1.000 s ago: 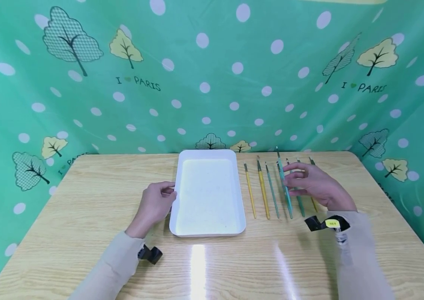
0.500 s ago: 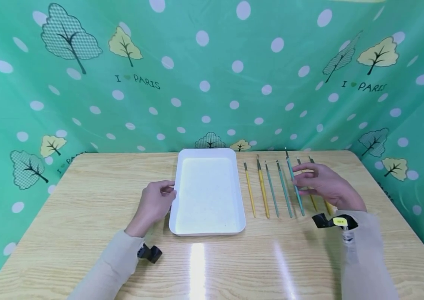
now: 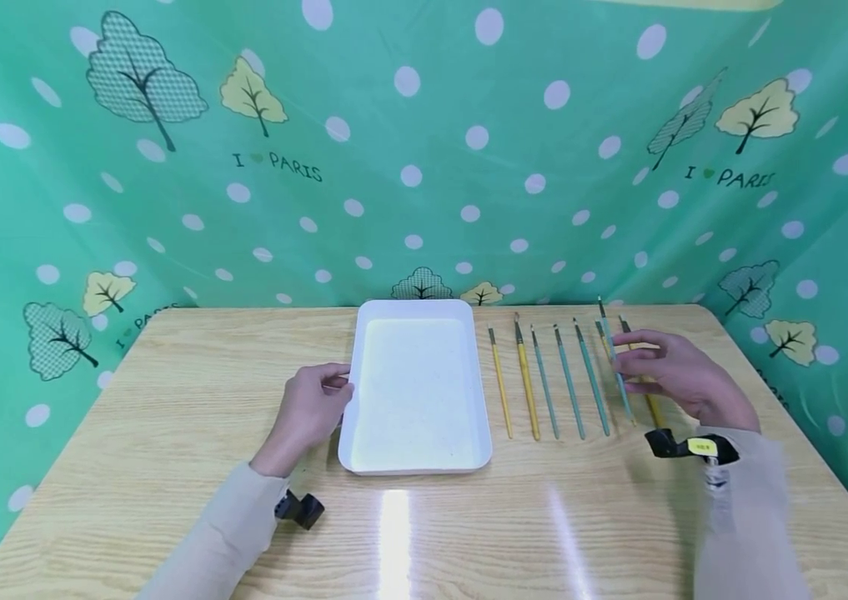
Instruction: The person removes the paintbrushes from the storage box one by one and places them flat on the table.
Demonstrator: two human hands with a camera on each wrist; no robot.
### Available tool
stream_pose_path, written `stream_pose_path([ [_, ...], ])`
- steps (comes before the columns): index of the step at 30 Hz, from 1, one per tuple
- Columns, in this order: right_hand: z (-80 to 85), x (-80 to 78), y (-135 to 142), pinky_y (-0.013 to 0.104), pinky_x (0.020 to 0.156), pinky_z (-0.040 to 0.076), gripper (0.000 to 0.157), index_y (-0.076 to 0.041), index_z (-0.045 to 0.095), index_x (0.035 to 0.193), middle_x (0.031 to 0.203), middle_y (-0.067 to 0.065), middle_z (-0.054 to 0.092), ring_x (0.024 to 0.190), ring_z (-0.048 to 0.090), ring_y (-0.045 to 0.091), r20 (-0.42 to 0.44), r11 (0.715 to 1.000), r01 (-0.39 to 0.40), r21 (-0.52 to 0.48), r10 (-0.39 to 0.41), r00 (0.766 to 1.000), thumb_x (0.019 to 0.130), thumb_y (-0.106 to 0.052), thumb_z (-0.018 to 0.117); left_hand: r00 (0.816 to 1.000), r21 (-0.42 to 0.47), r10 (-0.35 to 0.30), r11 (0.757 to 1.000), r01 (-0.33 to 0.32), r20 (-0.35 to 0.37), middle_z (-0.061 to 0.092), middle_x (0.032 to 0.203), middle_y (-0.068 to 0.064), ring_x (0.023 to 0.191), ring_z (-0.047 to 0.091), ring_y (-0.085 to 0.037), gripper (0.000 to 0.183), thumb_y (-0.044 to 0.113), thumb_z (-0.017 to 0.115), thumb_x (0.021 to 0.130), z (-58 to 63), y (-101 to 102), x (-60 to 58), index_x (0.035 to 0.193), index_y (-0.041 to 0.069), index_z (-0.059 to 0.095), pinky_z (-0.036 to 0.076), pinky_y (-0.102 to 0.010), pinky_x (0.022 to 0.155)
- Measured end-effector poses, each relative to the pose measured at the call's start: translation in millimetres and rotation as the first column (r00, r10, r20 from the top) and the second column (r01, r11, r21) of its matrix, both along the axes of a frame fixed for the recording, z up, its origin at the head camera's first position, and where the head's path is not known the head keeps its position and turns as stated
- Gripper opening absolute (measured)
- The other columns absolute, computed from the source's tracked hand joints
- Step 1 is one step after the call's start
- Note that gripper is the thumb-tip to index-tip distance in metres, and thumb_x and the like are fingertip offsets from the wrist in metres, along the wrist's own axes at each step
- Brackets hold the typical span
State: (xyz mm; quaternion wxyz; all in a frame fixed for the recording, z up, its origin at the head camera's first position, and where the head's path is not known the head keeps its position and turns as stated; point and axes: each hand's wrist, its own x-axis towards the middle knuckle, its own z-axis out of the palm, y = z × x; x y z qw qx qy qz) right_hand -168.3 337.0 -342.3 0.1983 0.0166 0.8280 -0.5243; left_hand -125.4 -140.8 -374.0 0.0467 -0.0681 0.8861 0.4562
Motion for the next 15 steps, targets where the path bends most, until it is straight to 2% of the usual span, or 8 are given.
stream_pose_path([
  [4, 0.9, 1.9, 9.7, 0.032, 0.088, 0.063, 0.062, 0.001, 0.031, 0.156, 0.111, -0.006, 0.068, 0.095, 0.066, 0.009, -0.003, 1.0, 0.009, 0.01, -0.008, 1.0, 0.104, -0.019, 0.059, 1.0, -0.008, -0.001, 1.0, 0.001, -0.001, 0.068, 0.115, -0.02, 0.097, 0.069, -0.026, 0.037, 0.009, 0.058, 0.101, 0.0, 0.5, -1.2, 0.136, -0.002, 0.062, 0.062, -0.027, 0.068],
  [11, -3.3, 2.6, 22.1, 0.03, 0.087, 0.062, 0.061, 0.002, 0.033, 0.154, 0.111, -0.004, 0.07, 0.097, 0.068, 0.009, -0.016, 0.995, 0.048, 0.093, -0.047, 0.999, 0.105, -0.023, 0.058, 1.0, -0.019, -0.007, 1.0, 0.007, -0.003, 0.068, 0.115, -0.02, 0.099, 0.069, -0.027, 0.037, 0.01, 0.058, 0.101, -0.2, 0.7, -1.6, 0.136, -0.001, 0.062, 0.062, -0.028, 0.069],
  [15, -6.2, 5.1, 29.6, 0.033, 0.09, 0.062, 0.063, 0.003, 0.034, 0.155, 0.124, 0.009, 0.067, 0.098, 0.068, 0.008, -0.028, 0.984, 0.083, 0.156, -0.079, 0.996, 0.105, -0.029, 0.056, 1.0, -0.016, -0.002, 1.0, 0.002, 0.003, 0.068, 0.115, -0.02, 0.099, 0.069, -0.026, 0.036, 0.01, 0.058, 0.101, -0.7, 0.4, -0.4, 0.136, -0.001, 0.063, 0.063, -0.028, 0.069],
])
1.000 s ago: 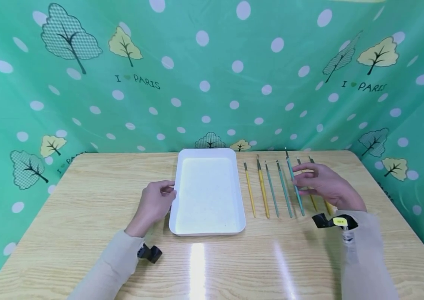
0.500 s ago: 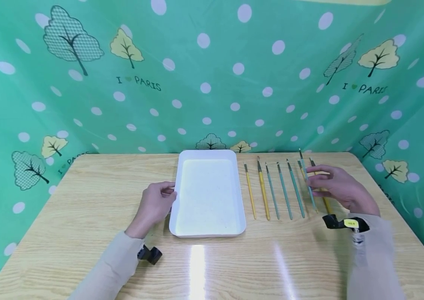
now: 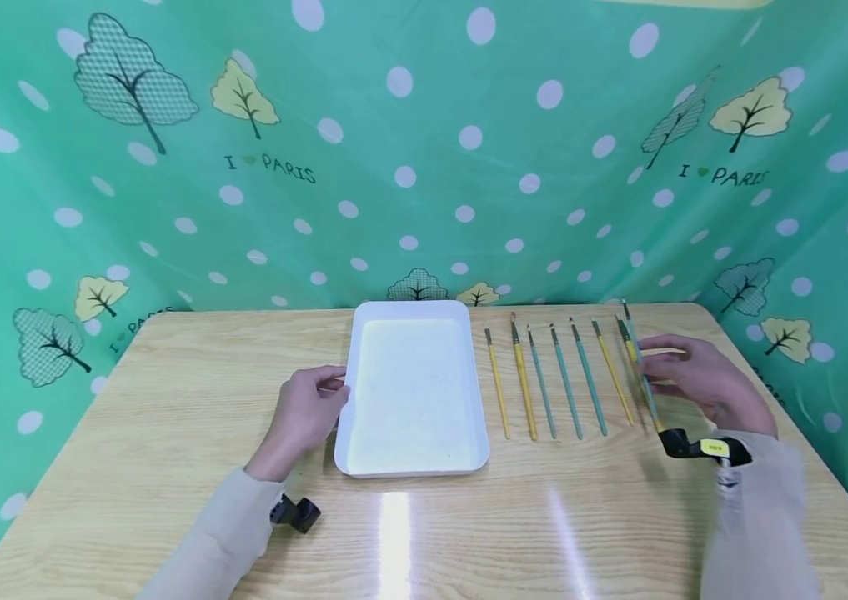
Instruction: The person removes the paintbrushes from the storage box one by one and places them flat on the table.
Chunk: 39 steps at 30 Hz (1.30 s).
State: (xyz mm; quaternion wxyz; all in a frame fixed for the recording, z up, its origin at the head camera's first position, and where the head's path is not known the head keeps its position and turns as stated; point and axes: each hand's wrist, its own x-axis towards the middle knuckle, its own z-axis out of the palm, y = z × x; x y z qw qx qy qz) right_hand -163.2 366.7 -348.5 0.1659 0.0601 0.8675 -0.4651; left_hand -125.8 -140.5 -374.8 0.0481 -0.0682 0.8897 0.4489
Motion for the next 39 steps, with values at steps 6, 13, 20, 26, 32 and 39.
stream_pose_path([
  [6, -5.6, 3.8, 9.0, 0.04, 0.09, 0.063, 0.063, 0.005, 0.039, 0.152, 0.143, 0.03, 0.052, 0.101, 0.069, 0.014, -0.02, 0.988, 0.097, 0.12, -0.095, 0.995, 0.105, -0.035, 0.053, 1.0, 0.006, 0.0, 1.0, 0.0, 0.001, 0.067, 0.115, -0.02, 0.099, 0.069, -0.026, 0.036, 0.01, 0.058, 0.101, 0.3, 0.3, 1.6, 0.135, -0.001, 0.062, 0.063, -0.028, 0.07],
  [13, -14.2, 4.8, 18.1, 0.035, 0.084, 0.064, 0.057, 0.008, 0.048, 0.145, 0.14, 0.028, 0.053, 0.092, 0.066, 0.007, -0.055, 0.972, 0.173, 0.157, -0.166, 0.984, 0.105, -0.032, 0.054, 1.0, -0.023, -0.005, 1.0, 0.005, -0.013, 0.068, 0.115, -0.019, 0.101, 0.069, -0.027, 0.036, 0.01, 0.058, 0.101, 0.1, -0.1, 1.4, 0.135, -0.001, 0.063, 0.063, -0.03, 0.074],
  [20, -22.0, 4.0, 27.5, 0.031, 0.081, 0.064, 0.056, 0.008, 0.049, 0.145, 0.14, 0.029, 0.053, 0.087, 0.063, 0.0, -0.066, 0.968, 0.199, 0.156, -0.191, 0.979, 0.105, -0.032, 0.054, 1.0, -0.027, -0.008, 1.0, 0.008, -0.021, 0.069, 0.115, -0.02, 0.103, 0.068, -0.028, 0.036, 0.01, 0.058, 0.101, 0.7, -1.6, 1.2, 0.134, -0.001, 0.064, 0.062, -0.032, 0.077],
  [26, -27.4, -2.1, 33.7, 0.043, 0.083, 0.058, 0.052, 0.006, 0.054, 0.141, 0.136, 0.03, 0.057, 0.099, 0.068, 0.022, -0.021, 0.95, 0.201, 0.24, -0.202, 0.979, 0.103, -0.03, 0.057, 1.0, -0.029, -0.008, 1.0, 0.008, -0.017, 0.069, 0.116, -0.02, 0.104, 0.068, -0.029, 0.036, 0.01, 0.058, 0.101, 1.2, -2.3, 2.1, 0.134, -0.001, 0.064, 0.063, -0.031, 0.077],
  [32, -31.1, -4.5, 35.3, 0.039, 0.078, 0.055, 0.045, 0.007, 0.058, 0.134, 0.128, 0.03, 0.061, 0.099, 0.067, 0.03, 0.004, 0.926, 0.202, 0.319, -0.214, 0.977, 0.1, -0.023, 0.06, 1.0, -0.029, -0.017, 0.999, 0.016, -0.02, 0.069, 0.116, -0.019, 0.104, 0.069, -0.029, 0.036, 0.011, 0.058, 0.101, 1.1, -2.7, 2.9, 0.134, -0.001, 0.064, 0.062, -0.032, 0.078],
  [39, -32.2, -3.6, 31.3, 0.029, 0.068, 0.052, 0.038, 0.009, 0.063, 0.123, 0.114, 0.026, 0.065, 0.091, 0.065, 0.028, -0.032, 0.908, 0.224, 0.353, -0.227, 0.973, 0.097, -0.019, 0.062, 0.999, -0.034, -0.029, 0.999, 0.028, -0.026, 0.069, 0.115, -0.019, 0.104, 0.069, -0.028, 0.037, 0.011, 0.059, 0.1, 0.7, -3.7, 3.5, 0.134, -0.002, 0.063, 0.062, -0.033, 0.079],
])
